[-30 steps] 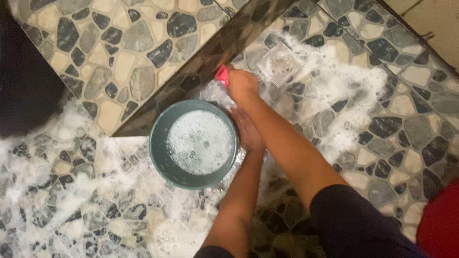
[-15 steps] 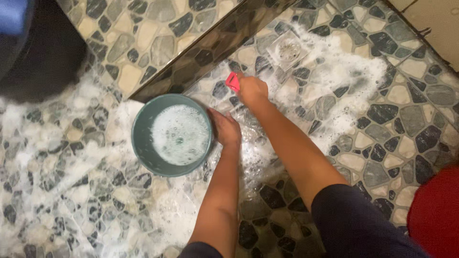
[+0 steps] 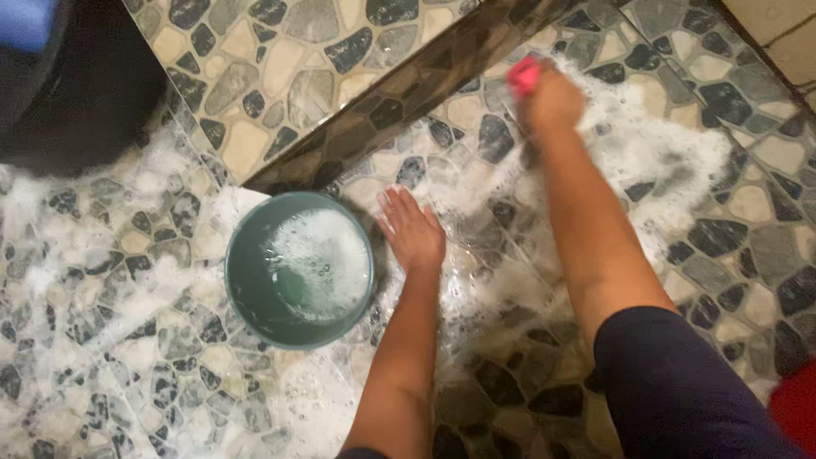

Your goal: The person scrubs a tiled floor using a pink brush and soapy water from a green basin, moving the brush in circular and back-and-forth motions while dipping it into the basin for more soap.

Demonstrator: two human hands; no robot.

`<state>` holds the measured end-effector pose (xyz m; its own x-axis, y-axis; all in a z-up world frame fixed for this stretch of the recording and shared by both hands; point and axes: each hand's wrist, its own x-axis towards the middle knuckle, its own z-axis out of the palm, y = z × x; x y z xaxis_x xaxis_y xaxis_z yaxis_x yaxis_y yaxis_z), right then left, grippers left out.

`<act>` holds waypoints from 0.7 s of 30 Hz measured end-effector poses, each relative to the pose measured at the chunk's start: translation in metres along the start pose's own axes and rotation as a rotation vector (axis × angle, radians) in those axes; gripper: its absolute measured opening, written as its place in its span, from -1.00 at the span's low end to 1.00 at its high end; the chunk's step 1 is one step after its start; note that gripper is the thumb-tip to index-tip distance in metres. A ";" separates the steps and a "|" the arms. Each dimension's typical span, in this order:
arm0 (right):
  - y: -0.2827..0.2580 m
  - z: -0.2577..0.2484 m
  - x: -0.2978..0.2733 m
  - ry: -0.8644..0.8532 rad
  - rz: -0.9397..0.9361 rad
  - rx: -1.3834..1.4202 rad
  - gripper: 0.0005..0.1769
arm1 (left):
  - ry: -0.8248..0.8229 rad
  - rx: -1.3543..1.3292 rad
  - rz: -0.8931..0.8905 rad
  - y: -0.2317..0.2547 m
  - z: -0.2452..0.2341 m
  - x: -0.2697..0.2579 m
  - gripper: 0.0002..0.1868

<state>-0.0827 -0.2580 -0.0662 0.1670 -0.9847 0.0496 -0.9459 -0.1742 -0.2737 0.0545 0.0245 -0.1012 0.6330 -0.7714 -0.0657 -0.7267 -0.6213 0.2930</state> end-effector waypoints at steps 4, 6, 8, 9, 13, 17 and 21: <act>-0.021 -0.011 0.000 0.151 -0.063 0.194 -0.43 | -0.051 -0.054 -0.012 0.010 -0.001 0.015 -0.27; -0.044 -0.009 -0.025 0.010 -0.109 0.151 -0.52 | -0.035 -0.063 -0.014 0.015 0.004 0.015 -0.27; -0.080 -0.004 -0.038 -0.116 -0.155 0.113 -0.60 | 0.010 -0.047 -0.007 0.016 0.008 0.020 -0.26; -0.094 -0.001 -0.045 -0.176 -0.176 0.080 -0.63 | 0.016 -0.037 0.006 0.016 0.009 0.021 -0.26; -0.127 0.015 -0.075 -0.327 -0.198 0.059 -0.66 | 0.012 -0.043 0.021 0.014 0.012 0.020 -0.27; -0.148 0.033 -0.109 -0.302 -0.480 0.102 -0.53 | 0.047 -0.051 0.031 0.013 0.008 0.020 -0.27; -0.109 0.019 -0.064 -0.361 -0.318 0.049 -0.54 | 0.047 -0.036 0.020 0.018 0.005 0.021 -0.26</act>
<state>0.0150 -0.1760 -0.0574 0.5398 -0.8187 -0.1958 -0.8195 -0.4578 -0.3448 0.0535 -0.0035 -0.1024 0.6312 -0.7755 -0.0145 -0.7297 -0.6001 0.3278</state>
